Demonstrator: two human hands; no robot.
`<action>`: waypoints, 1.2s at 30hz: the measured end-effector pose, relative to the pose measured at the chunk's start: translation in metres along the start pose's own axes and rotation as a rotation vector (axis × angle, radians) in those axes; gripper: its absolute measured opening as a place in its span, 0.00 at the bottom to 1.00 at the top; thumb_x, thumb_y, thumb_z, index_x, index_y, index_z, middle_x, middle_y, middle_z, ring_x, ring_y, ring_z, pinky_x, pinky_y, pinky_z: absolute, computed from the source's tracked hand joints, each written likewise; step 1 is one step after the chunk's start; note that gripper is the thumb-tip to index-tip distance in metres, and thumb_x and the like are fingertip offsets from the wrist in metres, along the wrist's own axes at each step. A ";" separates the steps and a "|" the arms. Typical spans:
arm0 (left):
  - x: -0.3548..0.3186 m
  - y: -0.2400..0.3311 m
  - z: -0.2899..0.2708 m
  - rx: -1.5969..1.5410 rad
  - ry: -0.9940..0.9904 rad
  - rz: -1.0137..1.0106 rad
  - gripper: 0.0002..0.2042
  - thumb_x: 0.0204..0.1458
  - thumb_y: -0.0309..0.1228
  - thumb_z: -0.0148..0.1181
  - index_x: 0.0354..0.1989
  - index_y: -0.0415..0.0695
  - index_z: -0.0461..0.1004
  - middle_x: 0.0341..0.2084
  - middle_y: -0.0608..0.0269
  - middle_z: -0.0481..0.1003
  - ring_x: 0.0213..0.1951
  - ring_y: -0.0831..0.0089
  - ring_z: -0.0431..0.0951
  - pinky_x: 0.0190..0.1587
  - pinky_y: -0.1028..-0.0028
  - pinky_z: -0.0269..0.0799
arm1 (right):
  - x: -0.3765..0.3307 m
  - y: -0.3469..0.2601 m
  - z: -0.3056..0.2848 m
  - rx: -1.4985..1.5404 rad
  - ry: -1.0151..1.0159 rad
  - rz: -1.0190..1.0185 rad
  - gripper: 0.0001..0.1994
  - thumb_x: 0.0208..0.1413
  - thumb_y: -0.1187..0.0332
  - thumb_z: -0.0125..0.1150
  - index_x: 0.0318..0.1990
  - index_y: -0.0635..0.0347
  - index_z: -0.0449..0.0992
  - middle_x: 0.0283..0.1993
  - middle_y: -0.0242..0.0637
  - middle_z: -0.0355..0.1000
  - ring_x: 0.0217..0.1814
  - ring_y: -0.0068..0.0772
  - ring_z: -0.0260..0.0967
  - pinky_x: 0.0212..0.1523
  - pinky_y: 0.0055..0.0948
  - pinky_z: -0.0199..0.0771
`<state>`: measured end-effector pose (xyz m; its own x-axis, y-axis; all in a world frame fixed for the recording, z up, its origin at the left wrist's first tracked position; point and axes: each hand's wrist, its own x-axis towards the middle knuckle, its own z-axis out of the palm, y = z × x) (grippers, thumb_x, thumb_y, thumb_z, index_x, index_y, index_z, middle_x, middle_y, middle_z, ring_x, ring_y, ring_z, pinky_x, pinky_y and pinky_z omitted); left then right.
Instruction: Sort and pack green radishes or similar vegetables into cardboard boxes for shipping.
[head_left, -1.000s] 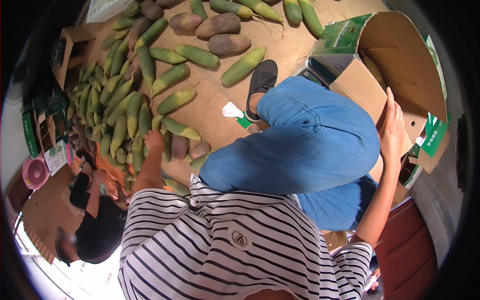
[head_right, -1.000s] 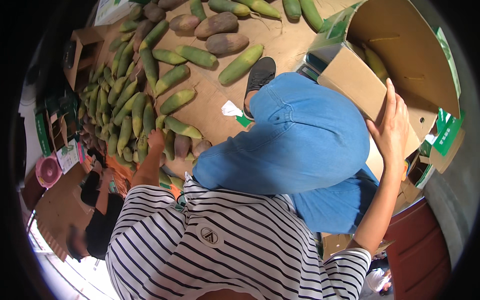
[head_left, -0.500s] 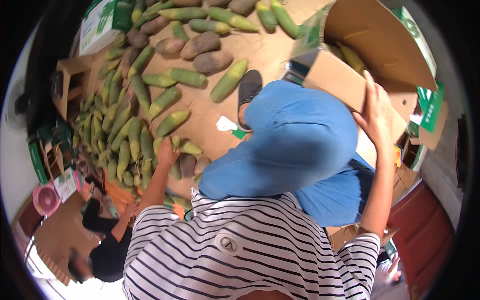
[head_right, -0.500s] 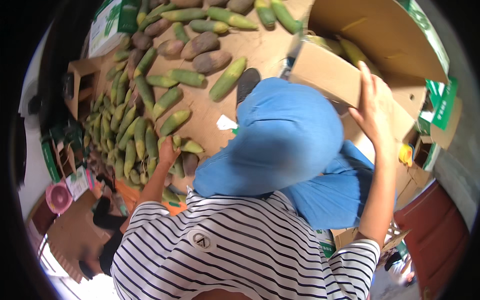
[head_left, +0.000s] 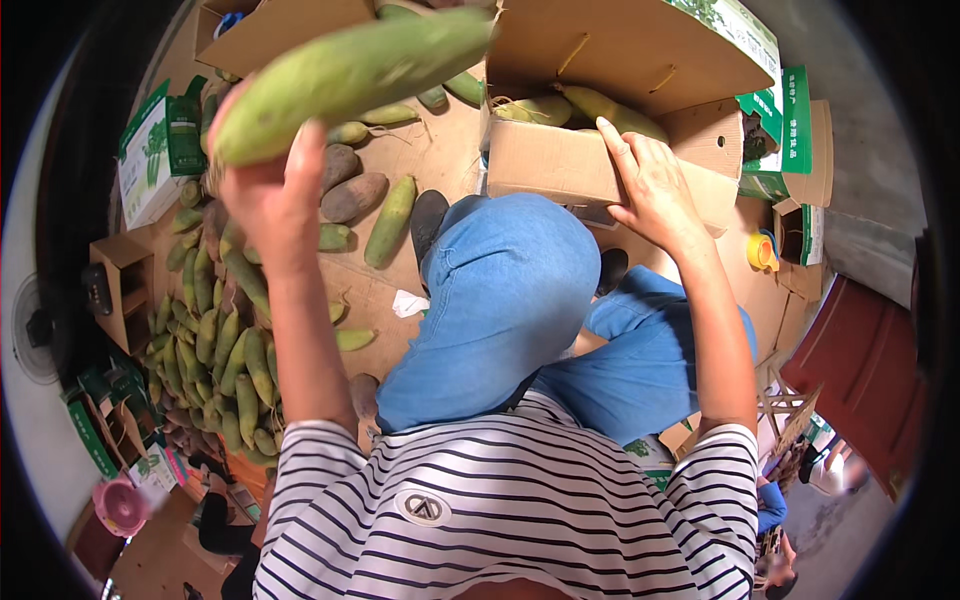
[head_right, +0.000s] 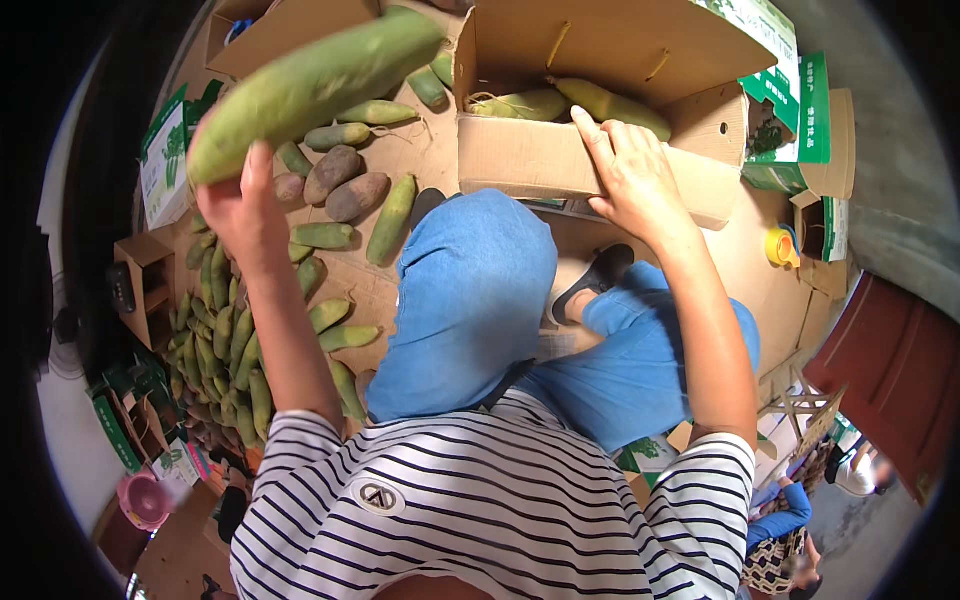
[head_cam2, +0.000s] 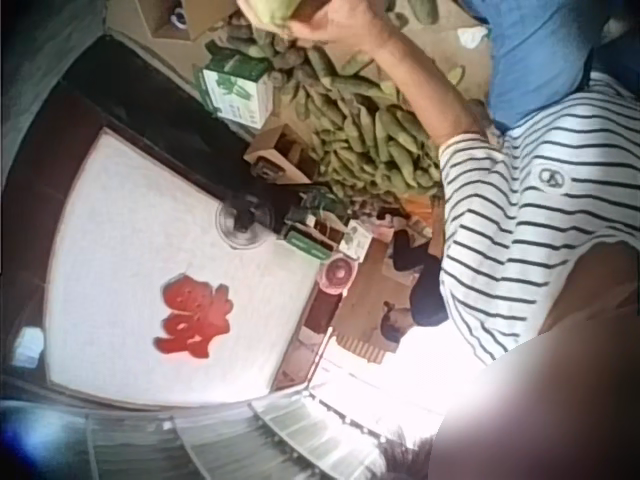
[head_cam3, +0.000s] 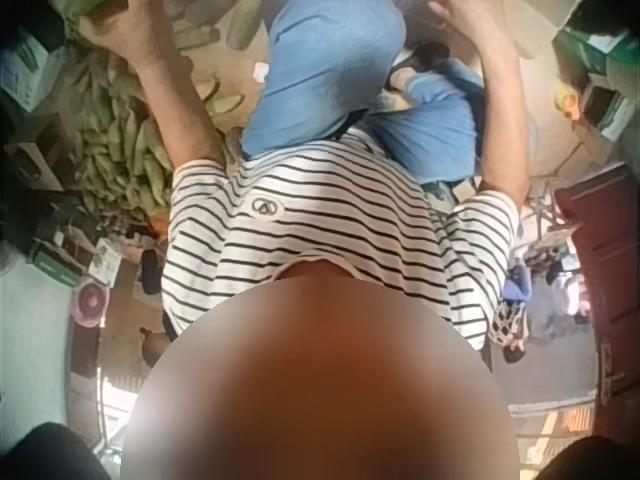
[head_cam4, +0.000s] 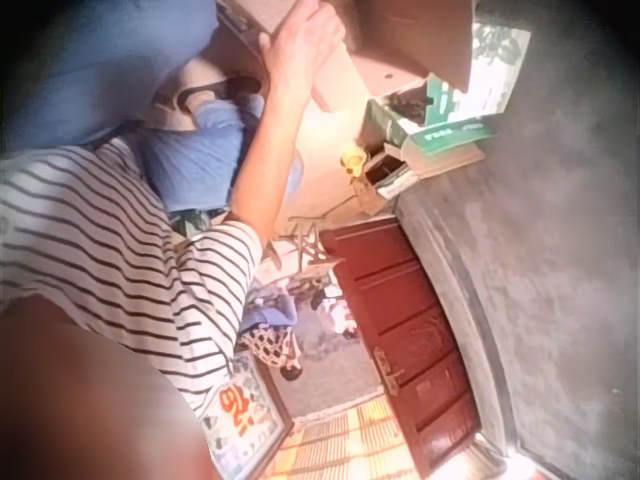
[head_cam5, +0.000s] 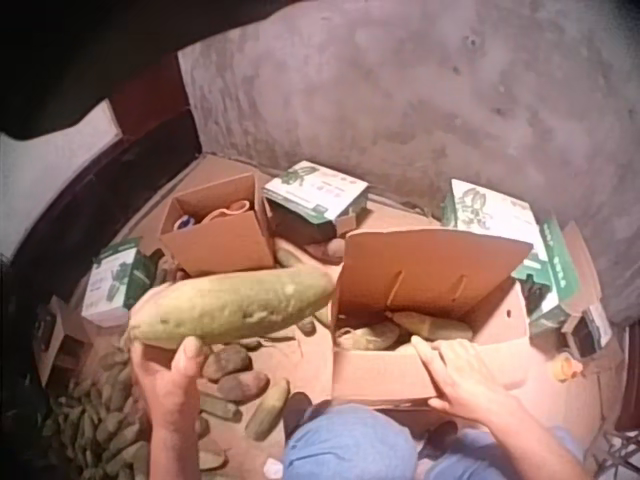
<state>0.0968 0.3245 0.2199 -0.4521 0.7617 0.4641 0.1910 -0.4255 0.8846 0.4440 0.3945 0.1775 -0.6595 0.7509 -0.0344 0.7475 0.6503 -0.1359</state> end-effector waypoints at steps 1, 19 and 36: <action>0.008 0.010 0.021 -0.031 -0.037 -0.071 0.26 0.48 0.22 0.65 0.57 0.37 0.62 0.47 0.56 0.72 0.47 0.70 0.74 0.51 0.71 0.72 | 0.001 0.001 0.000 0.004 0.000 -0.004 0.54 0.30 0.70 0.75 0.69 0.55 0.50 0.53 0.45 0.64 0.56 0.47 0.62 0.58 0.41 0.62; -0.270 -0.129 -0.216 1.317 -0.660 -0.827 0.21 0.45 0.34 0.64 0.47 0.38 0.70 0.42 0.43 0.72 0.46 0.46 0.72 0.48 0.56 0.70 | 0.002 0.005 0.005 -0.026 -0.012 -0.005 0.54 0.31 0.71 0.75 0.70 0.49 0.49 0.54 0.46 0.63 0.57 0.49 0.62 0.59 0.42 0.62; -0.231 -0.246 -0.109 1.131 -0.595 -1.039 0.29 0.43 0.41 0.69 0.50 0.40 0.66 0.46 0.42 0.72 0.49 0.48 0.73 0.50 0.57 0.70 | 0.006 -0.001 0.005 -0.027 -0.027 -0.008 0.55 0.29 0.72 0.76 0.70 0.51 0.49 0.55 0.46 0.62 0.57 0.50 0.61 0.60 0.42 0.62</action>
<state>0.0593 0.1998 -0.1096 -0.4587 0.6581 -0.5971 0.6586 0.7028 0.2687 0.4385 0.3979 0.1728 -0.6669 0.7426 -0.0607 0.7440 0.6592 -0.1096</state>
